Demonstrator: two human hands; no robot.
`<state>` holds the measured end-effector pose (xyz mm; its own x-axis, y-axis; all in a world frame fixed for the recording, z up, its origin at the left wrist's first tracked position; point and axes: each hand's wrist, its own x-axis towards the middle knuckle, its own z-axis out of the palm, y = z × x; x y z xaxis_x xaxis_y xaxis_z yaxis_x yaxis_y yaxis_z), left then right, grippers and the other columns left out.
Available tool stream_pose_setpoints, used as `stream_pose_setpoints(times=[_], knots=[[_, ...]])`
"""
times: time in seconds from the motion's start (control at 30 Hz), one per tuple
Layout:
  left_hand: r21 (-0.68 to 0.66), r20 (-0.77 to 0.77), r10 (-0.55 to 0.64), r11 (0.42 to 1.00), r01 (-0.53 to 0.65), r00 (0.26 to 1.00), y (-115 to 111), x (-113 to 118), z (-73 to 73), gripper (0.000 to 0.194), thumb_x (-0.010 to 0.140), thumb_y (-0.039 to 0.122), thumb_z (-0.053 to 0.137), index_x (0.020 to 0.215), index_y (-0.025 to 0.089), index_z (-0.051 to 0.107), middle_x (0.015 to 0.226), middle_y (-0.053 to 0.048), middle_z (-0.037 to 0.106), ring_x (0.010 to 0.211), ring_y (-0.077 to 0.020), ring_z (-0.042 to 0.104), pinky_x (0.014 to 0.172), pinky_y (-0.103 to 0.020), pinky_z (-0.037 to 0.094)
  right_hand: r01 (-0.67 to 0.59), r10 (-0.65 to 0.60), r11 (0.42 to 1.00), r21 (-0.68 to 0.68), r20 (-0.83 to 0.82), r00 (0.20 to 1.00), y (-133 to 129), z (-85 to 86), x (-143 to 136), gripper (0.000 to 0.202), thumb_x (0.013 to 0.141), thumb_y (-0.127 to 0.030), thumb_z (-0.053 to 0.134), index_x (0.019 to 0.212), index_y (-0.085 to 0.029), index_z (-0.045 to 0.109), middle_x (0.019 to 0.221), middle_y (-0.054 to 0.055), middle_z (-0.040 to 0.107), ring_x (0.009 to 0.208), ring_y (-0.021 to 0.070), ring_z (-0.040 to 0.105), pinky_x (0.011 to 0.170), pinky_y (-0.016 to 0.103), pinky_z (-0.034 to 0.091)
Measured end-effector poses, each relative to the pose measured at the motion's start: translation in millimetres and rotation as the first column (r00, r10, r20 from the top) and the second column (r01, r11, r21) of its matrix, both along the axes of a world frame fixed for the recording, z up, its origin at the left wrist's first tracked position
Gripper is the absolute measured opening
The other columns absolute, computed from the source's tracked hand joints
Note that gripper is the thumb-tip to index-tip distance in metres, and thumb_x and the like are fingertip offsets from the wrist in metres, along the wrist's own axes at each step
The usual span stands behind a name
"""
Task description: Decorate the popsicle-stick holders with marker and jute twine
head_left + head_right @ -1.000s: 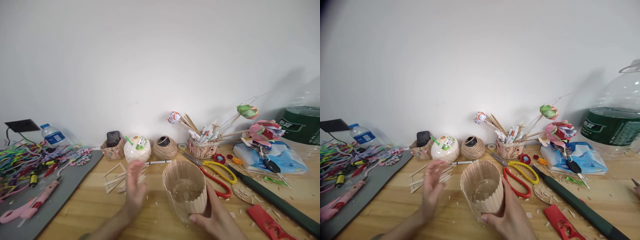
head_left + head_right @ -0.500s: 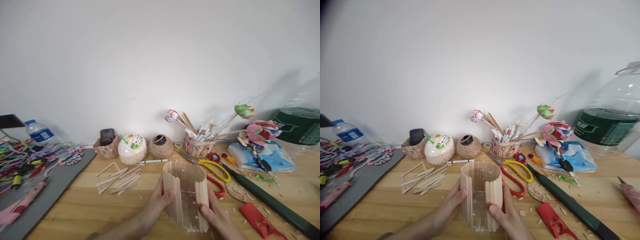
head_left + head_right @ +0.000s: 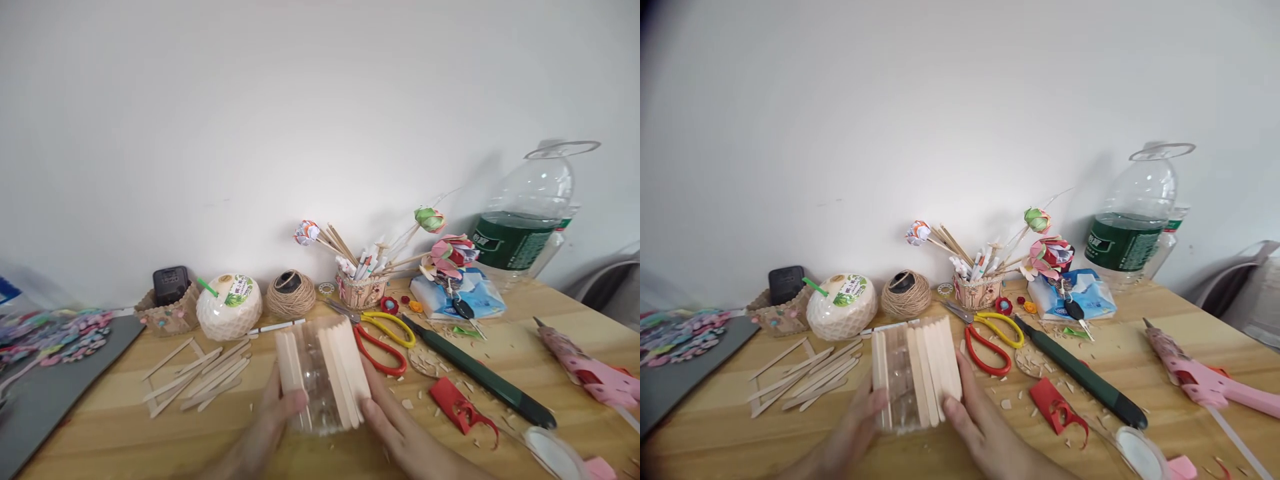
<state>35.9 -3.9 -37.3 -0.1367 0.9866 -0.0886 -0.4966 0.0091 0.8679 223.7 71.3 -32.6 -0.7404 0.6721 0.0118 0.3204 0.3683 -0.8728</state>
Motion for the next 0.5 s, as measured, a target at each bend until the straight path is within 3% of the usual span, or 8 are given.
stream_pose_setpoints(times=[0.17, 0.3, 0.4, 0.5], knots=[[0.049, -0.043, 0.313, 0.949, -0.311, 0.949, 8, -12, -9.8, 0.066, 0.066, 0.042, 0.072, 0.126, 0.024, 0.051, 0.121, -0.009, 0.062, 0.118, -0.0321, 0.051, 0.099, -0.045, 0.04, -0.285, 0.219, 0.923, 0.259, 0.257, 0.941, 6, 2.4, -4, 0.083, 0.078, -0.062, 0.048, 0.139, -0.007, 0.036, 0.147, 0.02, 0.024, 0.138, 0.0337, 0.015, 0.111, 0.052, 0.01], [0.035, -0.018, 0.395, 0.918, -0.394, 0.919, 13, -14, -6.7, 0.066, 0.064, 0.042, 0.072, 0.125, 0.024, 0.052, 0.116, -0.007, 0.065, 0.118, -0.0306, 0.051, 0.1, -0.044, 0.039, -0.346, 0.234, 0.884, 0.315, 0.344, 0.909, 6, 1.4, -6, 0.079, 0.079, -0.059, 0.052, 0.141, -0.016, 0.032, 0.148, 0.014, 0.024, 0.137, 0.0322, 0.018, 0.111, 0.053, 0.013], [0.047, 0.023, 0.433, 0.9, -0.433, 0.901, 14, -17, -3.7, 0.063, 0.063, 0.045, 0.071, 0.12, 0.024, 0.056, 0.11, -0.005, 0.068, 0.119, -0.0293, 0.05, 0.101, -0.042, 0.039, -0.254, 0.112, 0.864, 0.434, 0.326, 0.939, 10, -3.1, -8, 0.062, 0.085, -0.046, 0.05, 0.138, -0.016, 0.039, 0.145, 0.013, 0.034, 0.134, 0.0289, 0.031, 0.11, 0.048, 0.025], [0.069, 0.027, 0.434, 0.898, -0.435, 0.9, 14, -21, -2.2, 0.062, 0.063, 0.046, 0.071, 0.118, 0.022, 0.057, 0.108, -0.006, 0.069, 0.119, -0.0292, 0.05, 0.101, -0.042, 0.039, -0.048, -0.161, 0.78, 0.624, 0.275, 0.948, 24, -4.6, -9, 0.037, 0.09, -0.026, 0.043, 0.123, -0.014, 0.055, 0.132, 0.014, 0.052, 0.122, 0.0255, 0.046, 0.103, 0.041, 0.038]])
